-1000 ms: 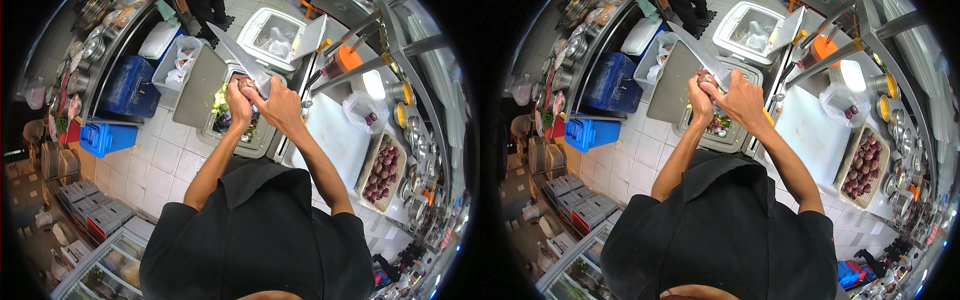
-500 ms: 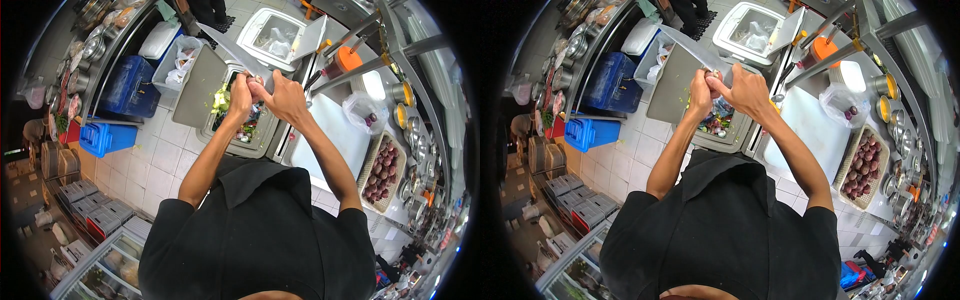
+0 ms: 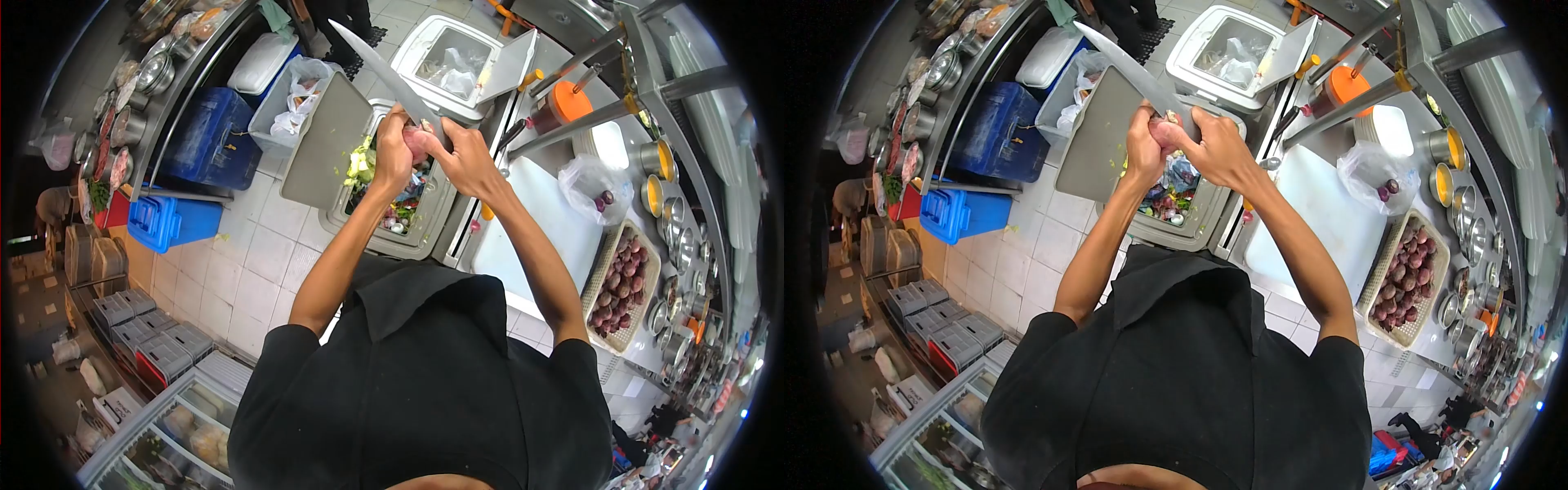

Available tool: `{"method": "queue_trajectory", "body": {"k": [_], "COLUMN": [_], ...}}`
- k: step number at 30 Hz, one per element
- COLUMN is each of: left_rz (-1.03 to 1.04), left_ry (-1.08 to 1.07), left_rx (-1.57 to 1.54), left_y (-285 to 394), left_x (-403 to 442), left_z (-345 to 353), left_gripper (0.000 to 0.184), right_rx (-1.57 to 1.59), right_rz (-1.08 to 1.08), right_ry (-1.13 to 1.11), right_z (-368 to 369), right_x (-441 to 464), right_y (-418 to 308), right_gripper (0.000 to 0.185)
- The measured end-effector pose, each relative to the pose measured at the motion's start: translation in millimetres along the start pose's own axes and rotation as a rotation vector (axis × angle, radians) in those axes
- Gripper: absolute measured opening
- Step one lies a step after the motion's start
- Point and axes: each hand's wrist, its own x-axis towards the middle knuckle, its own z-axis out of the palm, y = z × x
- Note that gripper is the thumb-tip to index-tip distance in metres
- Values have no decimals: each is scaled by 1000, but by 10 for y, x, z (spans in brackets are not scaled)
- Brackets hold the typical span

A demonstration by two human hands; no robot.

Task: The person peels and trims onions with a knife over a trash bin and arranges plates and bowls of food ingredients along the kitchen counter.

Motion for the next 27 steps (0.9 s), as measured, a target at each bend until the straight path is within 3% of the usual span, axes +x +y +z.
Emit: {"method": "queue_trajectory", "body": {"k": [1,3,8,12,15,17,27], "left_rz": [170,175,-81,-140,-47,-61,90], "left_ry": [55,15,130,130,70,-117,112], "left_rx": [63,66,-214,-291,-169,-86,-314], "left_y": [-23,3,35,73,185,181,0], "left_x": [7,9,-99,-208,-293,-272,-372], "left_z": [16,-2,56,74,31,-99,113], "left_gripper": [32,30,25,28,32,30,33], "right_rx": [0,99,-54,-200,-211,-225,-400], "right_rz": [3,7,-143,-286,-197,-218,-433], "right_ry": [-1,74,250,381,393,425,633], "right_z": [26,64,113,80,63,61,191], "right_x": [-12,-5,25,87,123,146,234], "right_y": [-6,-14,58,88,69,47,188], "right_gripper": [53,50,48,46,47,47,47]}}
